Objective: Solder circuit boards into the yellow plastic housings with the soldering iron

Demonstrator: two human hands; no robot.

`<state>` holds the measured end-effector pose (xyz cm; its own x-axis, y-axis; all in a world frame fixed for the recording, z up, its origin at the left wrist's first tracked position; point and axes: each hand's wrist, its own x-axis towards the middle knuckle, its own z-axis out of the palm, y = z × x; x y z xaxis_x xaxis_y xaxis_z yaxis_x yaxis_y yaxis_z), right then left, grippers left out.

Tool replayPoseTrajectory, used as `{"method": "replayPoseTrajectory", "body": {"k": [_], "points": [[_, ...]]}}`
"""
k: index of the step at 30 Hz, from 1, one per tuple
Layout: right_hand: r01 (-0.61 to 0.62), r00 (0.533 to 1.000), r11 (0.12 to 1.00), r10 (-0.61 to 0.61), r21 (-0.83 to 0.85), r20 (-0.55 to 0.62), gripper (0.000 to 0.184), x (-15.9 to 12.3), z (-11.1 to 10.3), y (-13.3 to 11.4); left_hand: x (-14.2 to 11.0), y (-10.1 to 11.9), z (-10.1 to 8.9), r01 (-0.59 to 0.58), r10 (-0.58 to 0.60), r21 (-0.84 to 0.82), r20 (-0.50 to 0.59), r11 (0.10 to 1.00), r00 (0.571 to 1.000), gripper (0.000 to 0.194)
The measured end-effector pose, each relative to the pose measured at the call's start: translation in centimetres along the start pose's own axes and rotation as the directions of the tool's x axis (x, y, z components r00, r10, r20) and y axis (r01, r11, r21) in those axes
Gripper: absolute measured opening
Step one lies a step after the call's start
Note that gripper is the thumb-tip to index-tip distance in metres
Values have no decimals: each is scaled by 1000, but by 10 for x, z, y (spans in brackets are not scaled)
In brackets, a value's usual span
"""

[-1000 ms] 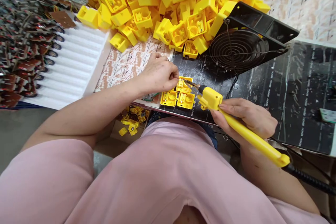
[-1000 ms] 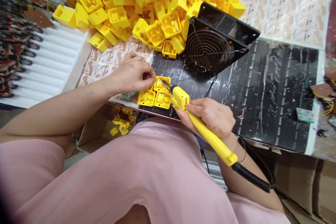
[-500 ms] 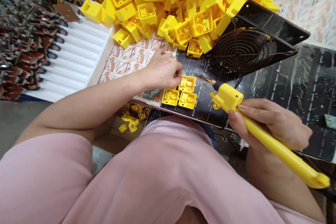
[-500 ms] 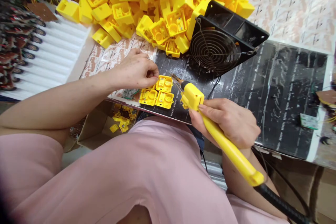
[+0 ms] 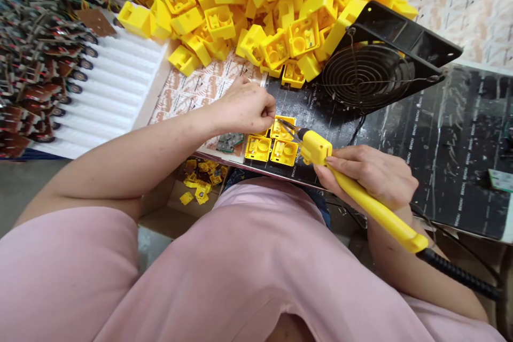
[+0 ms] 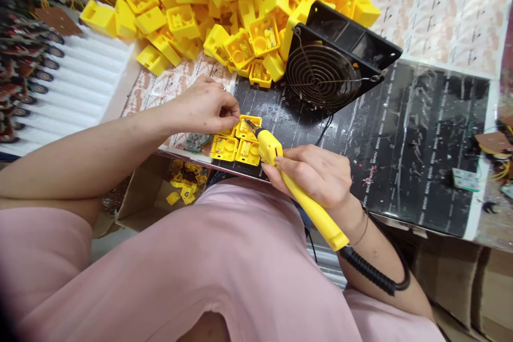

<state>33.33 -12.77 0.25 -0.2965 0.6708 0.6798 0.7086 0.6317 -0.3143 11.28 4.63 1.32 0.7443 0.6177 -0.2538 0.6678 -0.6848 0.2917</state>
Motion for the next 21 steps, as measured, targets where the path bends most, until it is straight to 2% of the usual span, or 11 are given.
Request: {"method": "replayPoseTrajectory", "body": {"k": [5, 11, 14, 16, 19, 21], "points": [[-64, 997, 998, 64, 6, 46, 16, -3, -6, 1, 1, -4, 4, -19, 18, -6, -32, 1000, 999, 16], [-15, 1000, 1000, 15, 13, 17, 21, -2, -3, 3, 2, -7, 5, -46, 44, -35, -61, 998, 997, 15], [3, 999, 999, -4, 33, 32, 21, -3, -4, 2, 2, -2, 0, -7, 6, -15, -17, 1000, 1000, 15], [-45, 998, 998, 43, 37, 48, 19, -6, -9, 1, 1, 3, -3, 16, -17, 6, 24, 1000, 1000, 17], [-131, 991, 991, 132, 32, -14, 15, -14, -18, 0, 1, 7, -7, 33, -36, 51, 59, 998, 998, 19], [-140, 988, 990, 140, 8, -58, 15, -19, -21, 0, 1, 7, -7, 40, -45, 74, 65, 996, 997, 20]]}}
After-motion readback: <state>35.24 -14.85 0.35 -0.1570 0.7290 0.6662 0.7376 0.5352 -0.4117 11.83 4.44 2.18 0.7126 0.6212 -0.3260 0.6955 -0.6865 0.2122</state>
